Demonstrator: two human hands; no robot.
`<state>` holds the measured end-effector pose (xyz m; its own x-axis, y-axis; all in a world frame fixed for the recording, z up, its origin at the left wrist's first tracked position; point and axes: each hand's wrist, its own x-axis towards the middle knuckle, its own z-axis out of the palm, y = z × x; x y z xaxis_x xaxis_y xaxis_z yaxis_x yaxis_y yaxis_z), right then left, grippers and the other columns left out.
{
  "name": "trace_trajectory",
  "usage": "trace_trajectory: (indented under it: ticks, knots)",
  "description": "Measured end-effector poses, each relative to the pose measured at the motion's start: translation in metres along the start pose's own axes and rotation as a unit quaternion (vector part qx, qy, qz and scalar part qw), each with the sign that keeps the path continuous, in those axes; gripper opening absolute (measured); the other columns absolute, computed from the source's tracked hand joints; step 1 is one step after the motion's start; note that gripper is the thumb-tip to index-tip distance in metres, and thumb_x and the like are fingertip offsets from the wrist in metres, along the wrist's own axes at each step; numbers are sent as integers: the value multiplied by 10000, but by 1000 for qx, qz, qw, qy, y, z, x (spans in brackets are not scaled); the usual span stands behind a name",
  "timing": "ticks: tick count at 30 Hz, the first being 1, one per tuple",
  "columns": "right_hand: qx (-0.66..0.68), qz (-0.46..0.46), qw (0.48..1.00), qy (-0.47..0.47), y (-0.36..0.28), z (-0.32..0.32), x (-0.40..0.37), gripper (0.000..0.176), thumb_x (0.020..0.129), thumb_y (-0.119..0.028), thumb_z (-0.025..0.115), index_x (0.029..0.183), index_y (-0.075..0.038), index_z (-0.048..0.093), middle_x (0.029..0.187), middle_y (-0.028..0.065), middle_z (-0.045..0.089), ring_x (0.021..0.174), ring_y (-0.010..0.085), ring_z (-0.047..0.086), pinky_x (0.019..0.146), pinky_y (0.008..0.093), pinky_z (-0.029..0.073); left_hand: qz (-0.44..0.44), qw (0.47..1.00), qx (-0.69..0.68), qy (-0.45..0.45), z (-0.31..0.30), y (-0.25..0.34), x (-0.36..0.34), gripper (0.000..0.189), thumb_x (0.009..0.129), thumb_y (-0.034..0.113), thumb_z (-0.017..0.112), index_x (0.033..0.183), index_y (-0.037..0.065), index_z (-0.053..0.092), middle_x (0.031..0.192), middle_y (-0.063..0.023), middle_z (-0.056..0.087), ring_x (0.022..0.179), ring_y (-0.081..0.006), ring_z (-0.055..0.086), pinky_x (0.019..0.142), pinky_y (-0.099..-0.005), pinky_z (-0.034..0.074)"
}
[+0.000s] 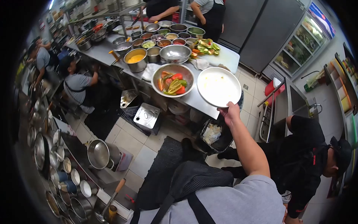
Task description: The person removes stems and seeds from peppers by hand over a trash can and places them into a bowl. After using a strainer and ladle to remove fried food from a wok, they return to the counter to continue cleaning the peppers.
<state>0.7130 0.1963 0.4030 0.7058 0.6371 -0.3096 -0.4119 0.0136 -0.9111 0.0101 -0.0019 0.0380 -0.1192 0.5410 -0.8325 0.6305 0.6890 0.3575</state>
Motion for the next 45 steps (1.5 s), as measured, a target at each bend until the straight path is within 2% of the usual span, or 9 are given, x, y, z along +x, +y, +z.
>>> trace_trajectory:
  ticks: [17, 19, 29, 31, 33, 36, 40, 42, 45]
  knots:
    - [91, 1, 989, 112, -50, -40, 389, 415, 1023, -204, 390, 1273, 126, 367, 947, 274, 649, 651, 306, 693, 475, 296, 588, -31, 996, 81, 3, 47, 214, 31, 201, 854, 160, 696, 1033, 72, 725, 952, -94, 725, 864, -201, 683, 790, -360, 534]
    - [96, 11, 989, 110, -53, -30, 427, 415, 1024, -205, 390, 1280, 121, 366, 950, 275, 649, 657, 312, 695, 477, 296, 589, 66, 994, 72, 41, 23, 320, -25, 147, 924, 112, 620, 1029, 33, 687, 884, -60, 696, 800, -160, 629, 750, -330, 512]
    - [40, 136, 990, 27, -10, -10, 479, 398, 1012, -272, 535, 1223, 48, 431, 906, 219, 658, 628, 281, 685, 535, 324, 602, 46, 992, -69, 92, -15, 323, 4, 201, 916, 133, 657, 1074, 9, 672, 948, -67, 698, 861, -151, 626, 807, -317, 503]
    - [-103, 180, 978, -33, -10, -10, 463, 277, 987, -278, 596, 1029, -11, 538, 813, 144, 657, 578, 204, 655, 510, 296, 559, 44, 992, -63, 98, -18, 294, 12, 187, 931, 217, 654, 1004, 46, 675, 725, 10, 584, 609, -117, 527, 504, -289, 412]
    - [-190, 123, 971, -77, -6, 13, 451, 291, 967, -294, 620, 997, -13, 556, 804, 140, 667, 556, 190, 640, 481, 285, 527, 41, 993, -69, 81, -16, 270, 19, 178, 924, 222, 655, 989, 58, 682, 705, 7, 580, 593, -124, 525, 506, -291, 413]
    - [-354, -54, 920, -159, -9, 82, 437, 345, 886, -313, 709, 1006, -11, 594, 816, 121, 679, 629, 223, 658, 534, 320, 529, -6, 999, -34, 40, -30, 281, 26, 162, 915, 226, 654, 975, 81, 691, 691, -1, 580, 579, -136, 524, 505, -299, 416]
    - [-536, -383, 725, -203, 5, 170, 460, 547, 827, -277, 734, 1300, -81, 541, 1196, 190, 611, 1129, 361, 585, 980, 402, 468, -48, 998, -29, 41, -52, 354, 63, 174, 903, 216, 648, 1004, 78, 681, 719, -15, 587, 590, -149, 532, 489, -307, 420]
    - [-601, -329, 697, -212, 5, 208, 459, 611, 820, -281, 734, 1360, -125, 494, 1289, 173, 560, 1201, 352, 535, 1011, 427, 444, -47, 999, 12, 20, -70, 404, 90, 173, 888, 137, 669, 1035, 47, 689, 878, -67, 669, 760, -182, 604, 644, -350, 499]
    - [-688, -249, 647, -214, 10, 243, 470, 748, 804, -291, 747, 1459, -193, 399, 1411, 142, 487, 1292, 349, 468, 1046, 485, 414, 151, 987, -12, 46, -84, 434, 148, 193, 904, 159, 666, 1047, 30, 670, 882, -55, 657, 797, -139, 603, 664, -300, 488]
